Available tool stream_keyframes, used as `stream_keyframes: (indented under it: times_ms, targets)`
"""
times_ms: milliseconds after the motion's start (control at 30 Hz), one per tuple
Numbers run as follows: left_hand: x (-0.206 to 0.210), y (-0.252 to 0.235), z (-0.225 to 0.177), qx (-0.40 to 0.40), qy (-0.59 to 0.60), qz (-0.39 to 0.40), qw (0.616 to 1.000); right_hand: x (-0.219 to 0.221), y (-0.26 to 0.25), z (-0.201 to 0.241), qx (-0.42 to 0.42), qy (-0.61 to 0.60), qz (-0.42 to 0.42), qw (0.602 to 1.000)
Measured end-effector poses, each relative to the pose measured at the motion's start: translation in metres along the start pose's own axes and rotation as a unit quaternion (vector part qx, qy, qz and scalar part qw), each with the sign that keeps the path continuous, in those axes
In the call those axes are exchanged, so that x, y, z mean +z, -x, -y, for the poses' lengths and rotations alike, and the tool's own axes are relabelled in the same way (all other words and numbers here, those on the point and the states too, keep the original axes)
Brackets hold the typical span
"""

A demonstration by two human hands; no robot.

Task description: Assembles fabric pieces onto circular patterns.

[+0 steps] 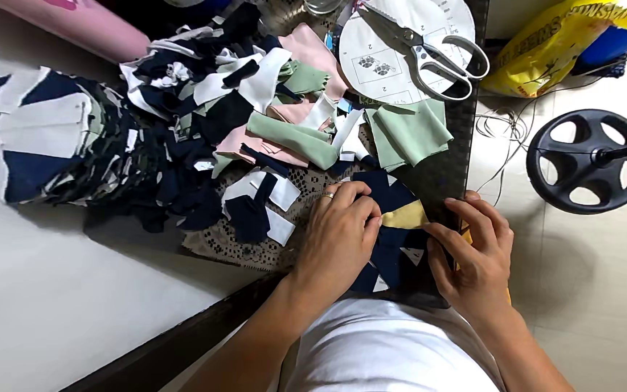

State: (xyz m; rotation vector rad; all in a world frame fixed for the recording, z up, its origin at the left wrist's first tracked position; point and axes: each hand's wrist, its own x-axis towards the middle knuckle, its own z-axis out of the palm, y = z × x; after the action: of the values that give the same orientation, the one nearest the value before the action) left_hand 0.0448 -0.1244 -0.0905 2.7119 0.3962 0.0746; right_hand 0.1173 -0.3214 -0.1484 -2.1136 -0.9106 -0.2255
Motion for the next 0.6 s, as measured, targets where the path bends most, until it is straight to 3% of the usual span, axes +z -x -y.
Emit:
stream_keyframes:
  times_ms: [133, 333, 600]
  targets:
    - [0.002, 0.000, -0.005, 0.005, -0.010, -0.015, 1.000, 0.001, -0.002, -0.001, 0.007, 0.022, 0.021, 1.000]
    - [0.024, 0.015, -0.019, 0.111, -0.013, -0.062, 0.992, -0.001, -0.012, 0.001, 0.008, 0.000, 0.007, 1.000]
    - [0.048, 0.022, -0.017, 0.095, -0.070, -0.023, 0.993, 0.001, -0.026, -0.001, -0.005, 0.020, 0.032, 0.999]
